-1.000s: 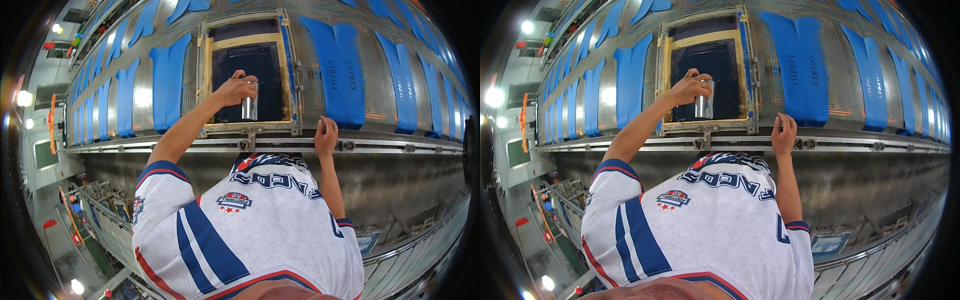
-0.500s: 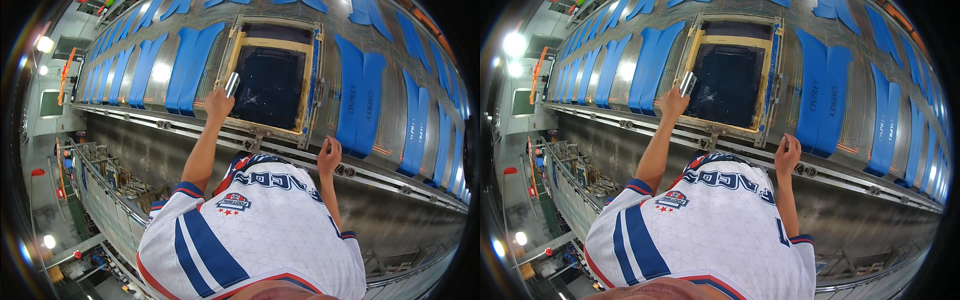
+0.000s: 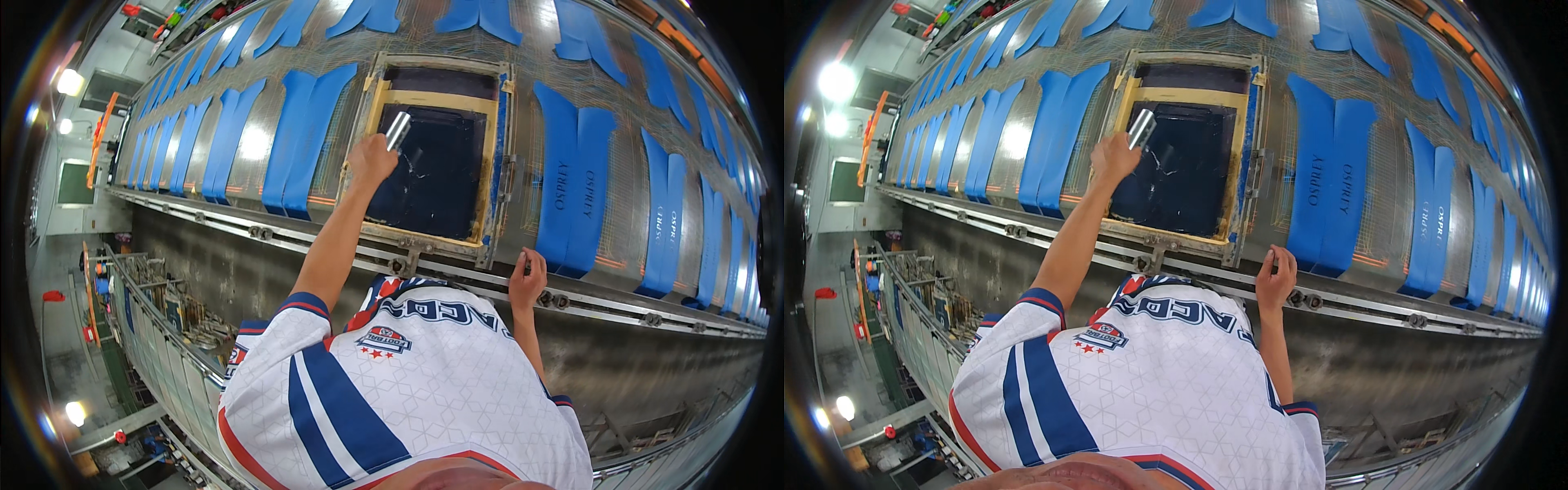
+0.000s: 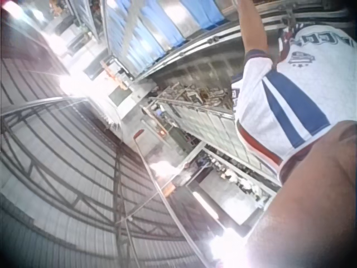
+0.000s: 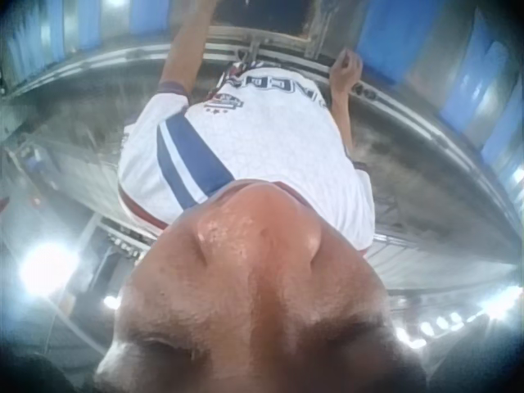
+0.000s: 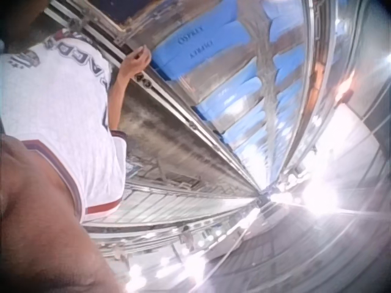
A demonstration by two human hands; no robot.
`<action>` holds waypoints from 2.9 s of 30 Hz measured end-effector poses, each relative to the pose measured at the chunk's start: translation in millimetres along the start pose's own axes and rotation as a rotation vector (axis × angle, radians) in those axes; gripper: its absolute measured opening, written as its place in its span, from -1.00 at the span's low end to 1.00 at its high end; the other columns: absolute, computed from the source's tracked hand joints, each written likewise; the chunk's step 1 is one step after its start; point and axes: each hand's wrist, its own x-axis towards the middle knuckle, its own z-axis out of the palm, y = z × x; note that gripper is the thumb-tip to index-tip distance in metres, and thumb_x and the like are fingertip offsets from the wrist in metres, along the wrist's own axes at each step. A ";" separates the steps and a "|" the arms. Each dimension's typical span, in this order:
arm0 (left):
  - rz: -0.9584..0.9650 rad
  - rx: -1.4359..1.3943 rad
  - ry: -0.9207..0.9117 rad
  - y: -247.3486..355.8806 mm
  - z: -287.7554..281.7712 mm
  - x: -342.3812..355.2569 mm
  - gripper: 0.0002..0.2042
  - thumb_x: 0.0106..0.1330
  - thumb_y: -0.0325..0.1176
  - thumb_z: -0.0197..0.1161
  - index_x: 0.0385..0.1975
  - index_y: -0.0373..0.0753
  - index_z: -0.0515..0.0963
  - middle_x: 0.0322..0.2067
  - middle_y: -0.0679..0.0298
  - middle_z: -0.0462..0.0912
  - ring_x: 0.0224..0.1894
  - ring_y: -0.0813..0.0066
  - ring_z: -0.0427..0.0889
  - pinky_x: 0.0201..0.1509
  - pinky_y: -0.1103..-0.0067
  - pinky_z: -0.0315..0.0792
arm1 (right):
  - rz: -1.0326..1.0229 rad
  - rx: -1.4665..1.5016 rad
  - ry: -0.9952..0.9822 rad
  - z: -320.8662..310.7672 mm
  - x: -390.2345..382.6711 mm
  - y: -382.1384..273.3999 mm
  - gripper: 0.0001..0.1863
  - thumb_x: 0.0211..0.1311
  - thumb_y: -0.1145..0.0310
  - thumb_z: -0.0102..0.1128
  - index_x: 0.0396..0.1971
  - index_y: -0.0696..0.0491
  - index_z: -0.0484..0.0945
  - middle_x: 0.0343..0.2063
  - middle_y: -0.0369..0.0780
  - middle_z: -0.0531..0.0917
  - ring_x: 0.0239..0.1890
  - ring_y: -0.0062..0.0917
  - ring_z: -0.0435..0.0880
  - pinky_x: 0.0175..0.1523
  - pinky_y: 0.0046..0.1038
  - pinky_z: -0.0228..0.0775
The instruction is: The person uses a squeegee to pull dark ink across a screen-printing frame repeatedly, applying ink to a garment positioned beneath the screen. The person then lifts the screen and moves to a nearby workbench.
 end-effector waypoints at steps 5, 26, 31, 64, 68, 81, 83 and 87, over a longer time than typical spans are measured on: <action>-0.067 -0.026 0.000 -11.9 26.2 15.7 -0.70 0.13 -0.13 0.43 -0.35 -0.25 0.66 -0.32 -0.04 0.73 -0.18 -0.10 0.71 -0.10 0.12 0.55 | 0.021 -0.010 0.020 1.7 0.8 0.8 -0.86 0.36 0.45 0.22 -0.17 0.13 0.67 -0.20 -0.11 0.70 -0.13 -0.23 0.68 -0.01 -0.31 0.52; 0.844 -0.298 -0.204 14.1 39.0 169.0 -0.81 0.05 -0.29 0.49 -0.40 -0.16 0.64 -0.42 0.17 0.68 -0.27 0.04 0.66 -0.20 0.21 0.49 | -0.237 -0.297 -0.884 214.9 299.0 -137.9 -0.78 0.17 0.29 0.35 -0.29 0.11 0.64 -0.33 0.00 0.70 -0.17 -0.04 0.67 -0.09 -0.11 0.45; 0.815 -0.367 -0.167 2.1 47.2 136.8 -0.84 0.03 -0.33 0.47 -0.43 -0.16 0.64 -0.43 0.18 0.68 -0.30 0.06 0.67 -0.20 0.23 0.50 | -0.310 -0.344 -0.852 206.5 269.8 -140.0 -0.80 0.13 0.29 0.36 -0.36 0.10 0.63 -0.43 -0.02 0.70 -0.26 -0.06 0.68 -0.12 -0.11 0.47; 0.826 -0.224 -0.225 12.8 43.6 164.6 -0.79 0.07 -0.18 0.52 -0.45 -0.13 0.67 -0.55 0.23 0.67 -0.38 0.15 0.66 -0.03 0.30 0.37 | -0.205 -0.369 -0.958 207.9 302.9 -140.0 -0.77 0.13 0.27 0.38 -0.27 0.07 0.68 -0.30 -0.01 0.72 -0.17 -0.04 0.68 -0.07 -0.11 0.48; 0.821 -0.298 -0.203 8.1 44.0 143.8 -0.81 0.03 -0.25 0.54 -0.46 -0.13 0.66 -0.54 0.23 0.67 -0.38 0.17 0.64 -0.07 0.33 0.36 | -0.227 -0.412 -0.942 196.4 283.2 -148.9 -0.83 0.10 0.30 0.37 -0.34 0.03 0.67 -0.34 -0.04 0.73 -0.18 -0.12 0.70 -0.07 -0.13 0.50; 0.800 -0.314 -0.059 -36.9 26.8 -57.6 -0.81 -0.10 -0.46 0.44 -0.45 -0.12 0.64 -0.48 0.35 0.65 -0.40 0.36 0.61 -0.11 0.43 0.32 | -0.440 -0.168 -0.643 117.8 91.9 -143.5 -0.78 -0.06 0.44 0.41 -0.34 0.01 0.63 -0.43 -0.23 0.67 -0.15 -0.32 0.62 0.06 -0.28 0.35; 0.805 -0.298 -0.152 -37.1 24.0 -53.1 -0.83 -0.06 -0.42 0.46 -0.44 -0.12 0.65 -0.48 0.34 0.66 -0.38 0.36 0.63 -0.11 0.42 0.32 | -0.381 -0.218 -0.795 113.8 99.7 -145.0 -0.82 -0.01 0.42 0.40 -0.35 -0.01 0.65 -0.42 -0.22 0.69 -0.21 -0.27 0.64 0.02 -0.24 0.38; 0.814 -0.226 -0.248 -27.8 15.3 -14.9 -0.84 0.00 -0.32 0.50 -0.44 -0.10 0.65 -0.46 0.32 0.67 -0.34 0.33 0.65 -0.10 0.38 0.33 | -0.383 -0.376 -0.943 127.2 140.8 -148.8 -0.85 0.04 0.36 0.41 -0.36 -0.02 0.66 -0.45 -0.18 0.70 -0.27 -0.19 0.65 -0.07 -0.17 0.43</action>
